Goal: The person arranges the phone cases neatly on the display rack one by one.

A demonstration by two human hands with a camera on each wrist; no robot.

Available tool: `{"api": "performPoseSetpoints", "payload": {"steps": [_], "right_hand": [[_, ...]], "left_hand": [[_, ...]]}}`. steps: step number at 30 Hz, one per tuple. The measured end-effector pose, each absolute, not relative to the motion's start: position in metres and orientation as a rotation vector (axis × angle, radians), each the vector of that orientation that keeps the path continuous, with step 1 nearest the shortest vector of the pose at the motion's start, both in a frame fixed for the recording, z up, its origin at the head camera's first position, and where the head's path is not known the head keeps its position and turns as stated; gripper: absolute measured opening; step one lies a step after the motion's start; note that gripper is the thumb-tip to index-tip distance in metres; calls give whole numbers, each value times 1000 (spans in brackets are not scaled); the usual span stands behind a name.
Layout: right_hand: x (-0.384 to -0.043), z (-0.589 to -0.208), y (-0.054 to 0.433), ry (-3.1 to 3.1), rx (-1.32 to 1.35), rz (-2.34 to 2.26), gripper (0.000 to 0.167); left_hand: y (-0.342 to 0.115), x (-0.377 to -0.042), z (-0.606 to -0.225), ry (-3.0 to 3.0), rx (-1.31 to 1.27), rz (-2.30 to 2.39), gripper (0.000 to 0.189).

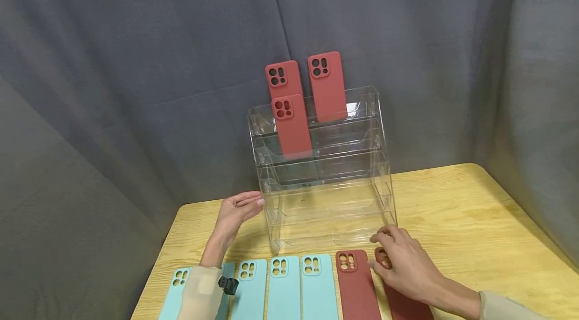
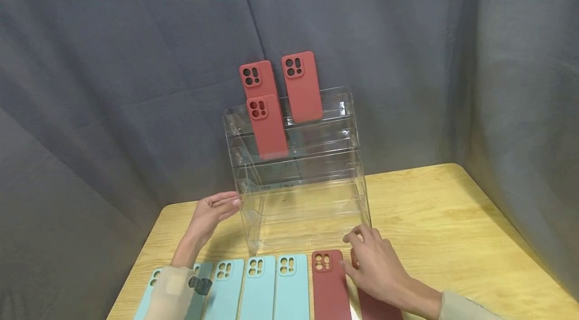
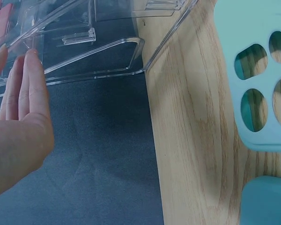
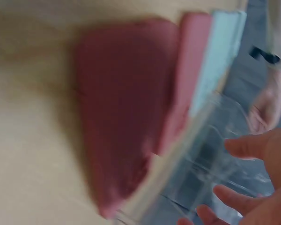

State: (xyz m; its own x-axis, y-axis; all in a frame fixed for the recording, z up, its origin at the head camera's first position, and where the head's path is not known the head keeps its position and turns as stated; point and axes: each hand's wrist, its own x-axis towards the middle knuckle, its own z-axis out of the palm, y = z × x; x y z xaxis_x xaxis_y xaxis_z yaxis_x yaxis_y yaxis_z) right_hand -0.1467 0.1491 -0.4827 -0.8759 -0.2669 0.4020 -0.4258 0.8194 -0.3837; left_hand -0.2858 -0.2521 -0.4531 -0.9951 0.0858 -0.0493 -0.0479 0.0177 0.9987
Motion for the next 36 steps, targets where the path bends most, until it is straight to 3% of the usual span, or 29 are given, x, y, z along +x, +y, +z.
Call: {"api": "performPoseSetpoints", "payload": {"steps": [4,11,36], "right_hand": [[-139,-502,154,-2775,486,607,38],[-132,-526,158,-2916,388,524,61],[-145,-522,160,-3012,460,478,72]], "left_hand": [[-253,-286,-452,2166,40,2140,43],[-251,-285,-453,2150,29,2139,43],[-253,-285,-454,2172,38,2136,42]]}}
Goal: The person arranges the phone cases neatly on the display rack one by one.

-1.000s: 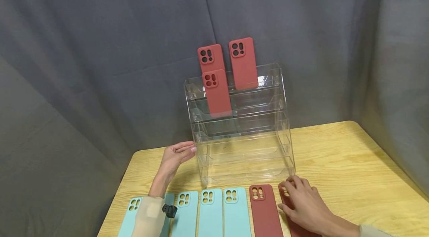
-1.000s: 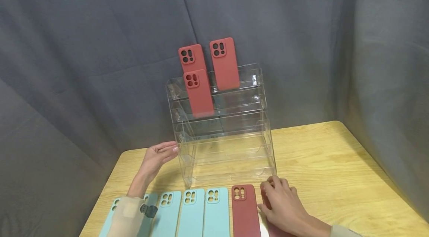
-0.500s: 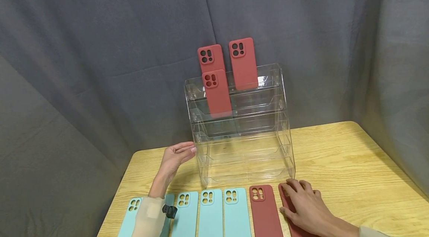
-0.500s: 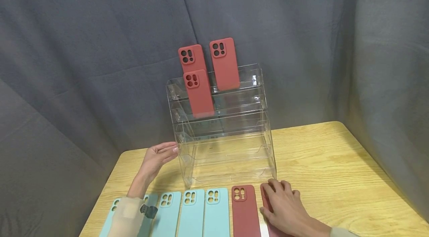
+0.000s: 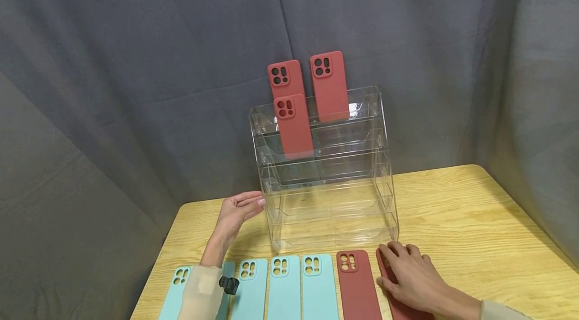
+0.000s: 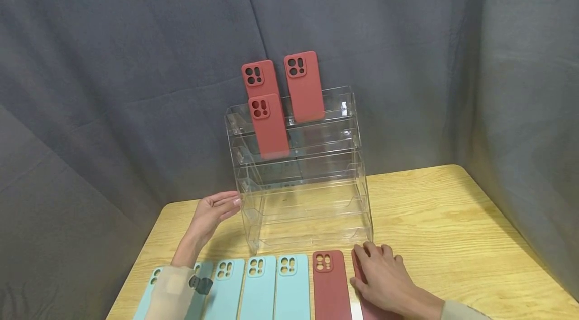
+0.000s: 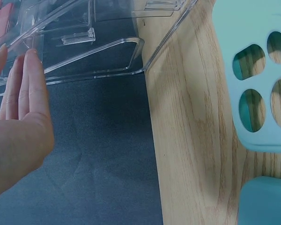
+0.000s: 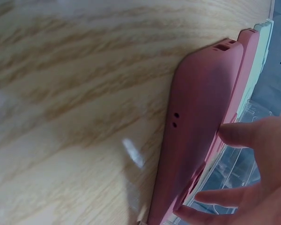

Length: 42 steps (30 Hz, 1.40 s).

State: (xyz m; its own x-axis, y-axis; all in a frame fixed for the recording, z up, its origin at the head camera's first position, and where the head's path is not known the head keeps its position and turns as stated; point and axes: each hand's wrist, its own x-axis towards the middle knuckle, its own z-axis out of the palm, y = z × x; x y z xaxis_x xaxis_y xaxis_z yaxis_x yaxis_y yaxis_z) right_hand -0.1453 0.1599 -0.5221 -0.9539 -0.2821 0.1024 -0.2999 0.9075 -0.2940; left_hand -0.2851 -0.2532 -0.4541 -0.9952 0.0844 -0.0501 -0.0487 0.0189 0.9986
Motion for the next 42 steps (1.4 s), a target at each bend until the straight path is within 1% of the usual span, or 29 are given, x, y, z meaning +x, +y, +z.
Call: {"api": "performPoseSetpoints", "payload": {"steps": [4,13,24,35,42], "right_hand": [[-146,-521,160,-3028,465,457,73],[-152,-516,159,-3129,412,487,72],[-150,-511,161,-3162,415,510,73],[-143,-472,155,-3022,424,588,70],[-149,-439,139,-2870,456,641,68]], "left_hand": [[-252,-286,-453,2164,40,2152,38],[-249,-287,-453,2168,42,2135,41],[-246,-288,-456,2203,54,2114,41],[-243,-289,-454,2205,51,2107,41],[-247,-285,-452,2197,16,2132,38]]}}
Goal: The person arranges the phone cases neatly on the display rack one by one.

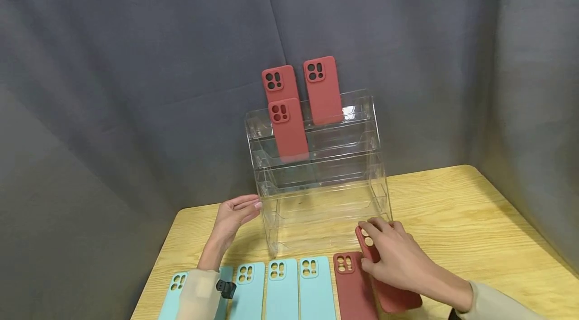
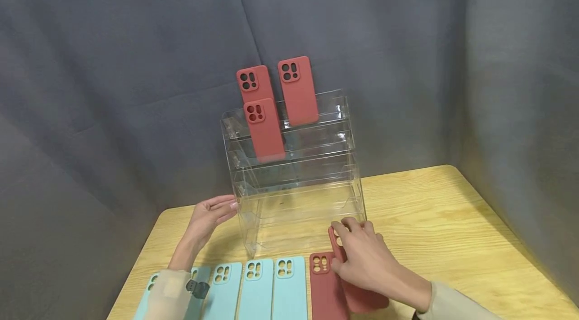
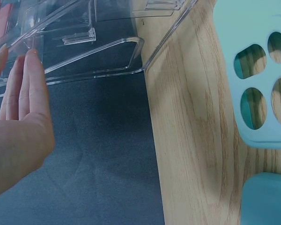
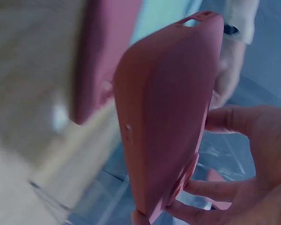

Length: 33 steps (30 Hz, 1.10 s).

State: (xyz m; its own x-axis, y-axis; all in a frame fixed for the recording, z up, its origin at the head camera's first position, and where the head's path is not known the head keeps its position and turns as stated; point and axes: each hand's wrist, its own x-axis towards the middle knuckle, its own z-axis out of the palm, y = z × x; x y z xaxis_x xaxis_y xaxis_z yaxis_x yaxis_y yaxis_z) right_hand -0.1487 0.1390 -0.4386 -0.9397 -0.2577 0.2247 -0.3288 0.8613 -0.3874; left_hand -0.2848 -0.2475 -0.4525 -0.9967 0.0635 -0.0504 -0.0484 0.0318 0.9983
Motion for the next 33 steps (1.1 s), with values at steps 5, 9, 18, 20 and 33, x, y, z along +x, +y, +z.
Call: {"api": "performPoseSetpoints", "payload": {"steps": [5,9,18,20,33], "right_hand": [[-161,-416,130,-2723,481,691,69],[-176,-396,126,-2638,486,734,69],[-223,-351,120,-2441,441,816,74],[-232,-342,118,-2394,424,799,74],[-286,-299,100,-2199,441,631,70]], "left_hand": [[-249,-284,-453,2204,20,2121,40],[-248,-285,-454,2197,25,2121,38],[-251,-284,-453,2207,23,2114,41],[-251,-284,-453,2206,27,2113,41],[-251,-283,-452,2182,27,2142,40]]}}
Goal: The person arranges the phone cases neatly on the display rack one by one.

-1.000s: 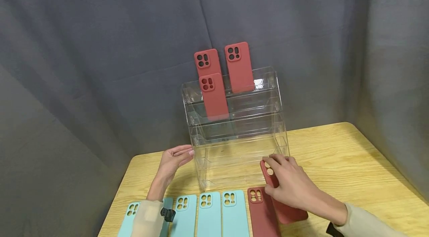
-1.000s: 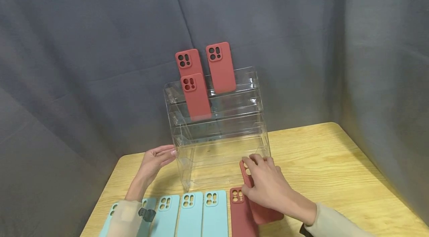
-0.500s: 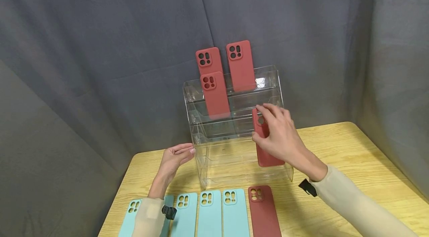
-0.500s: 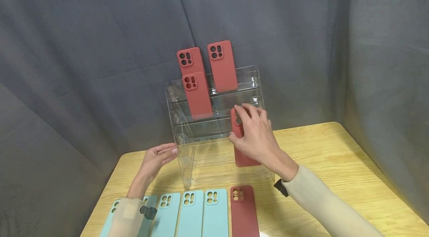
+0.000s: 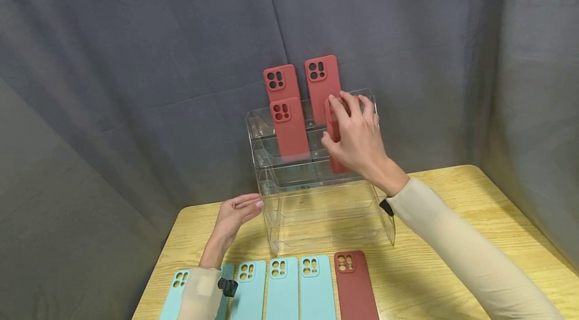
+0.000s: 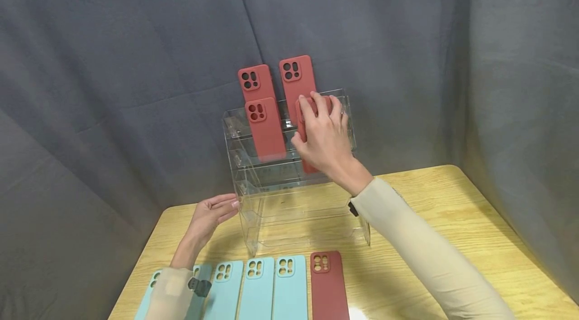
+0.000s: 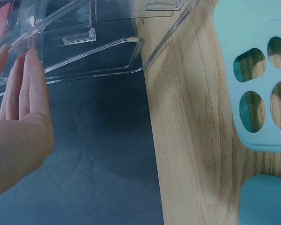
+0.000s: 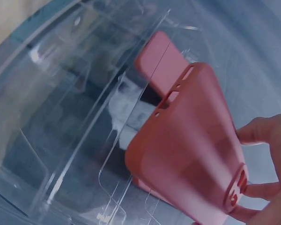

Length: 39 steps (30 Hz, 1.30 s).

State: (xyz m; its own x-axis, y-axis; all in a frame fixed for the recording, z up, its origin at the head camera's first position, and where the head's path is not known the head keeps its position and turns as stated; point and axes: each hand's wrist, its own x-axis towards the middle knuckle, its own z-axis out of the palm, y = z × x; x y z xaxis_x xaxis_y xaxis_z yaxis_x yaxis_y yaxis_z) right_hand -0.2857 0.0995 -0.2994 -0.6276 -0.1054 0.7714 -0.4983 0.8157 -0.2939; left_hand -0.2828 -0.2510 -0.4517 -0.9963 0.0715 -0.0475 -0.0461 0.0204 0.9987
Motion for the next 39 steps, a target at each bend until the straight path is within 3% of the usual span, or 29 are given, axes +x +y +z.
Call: {"api": "performPoseSetpoints", "payload": {"steps": [15,26,39], "right_hand": [[-333,-272,90,-2210,442,508,75],[-358,-294,82,-2219,426,406,74],[-358,-305,74,-2248,419,327,75]], "left_hand": [[-252,-283,-451,2202,30,2116,44],[-252,-283,-450,2205,32,2110,45],[-252,-283,-451,2198,25,2107,45]]}}
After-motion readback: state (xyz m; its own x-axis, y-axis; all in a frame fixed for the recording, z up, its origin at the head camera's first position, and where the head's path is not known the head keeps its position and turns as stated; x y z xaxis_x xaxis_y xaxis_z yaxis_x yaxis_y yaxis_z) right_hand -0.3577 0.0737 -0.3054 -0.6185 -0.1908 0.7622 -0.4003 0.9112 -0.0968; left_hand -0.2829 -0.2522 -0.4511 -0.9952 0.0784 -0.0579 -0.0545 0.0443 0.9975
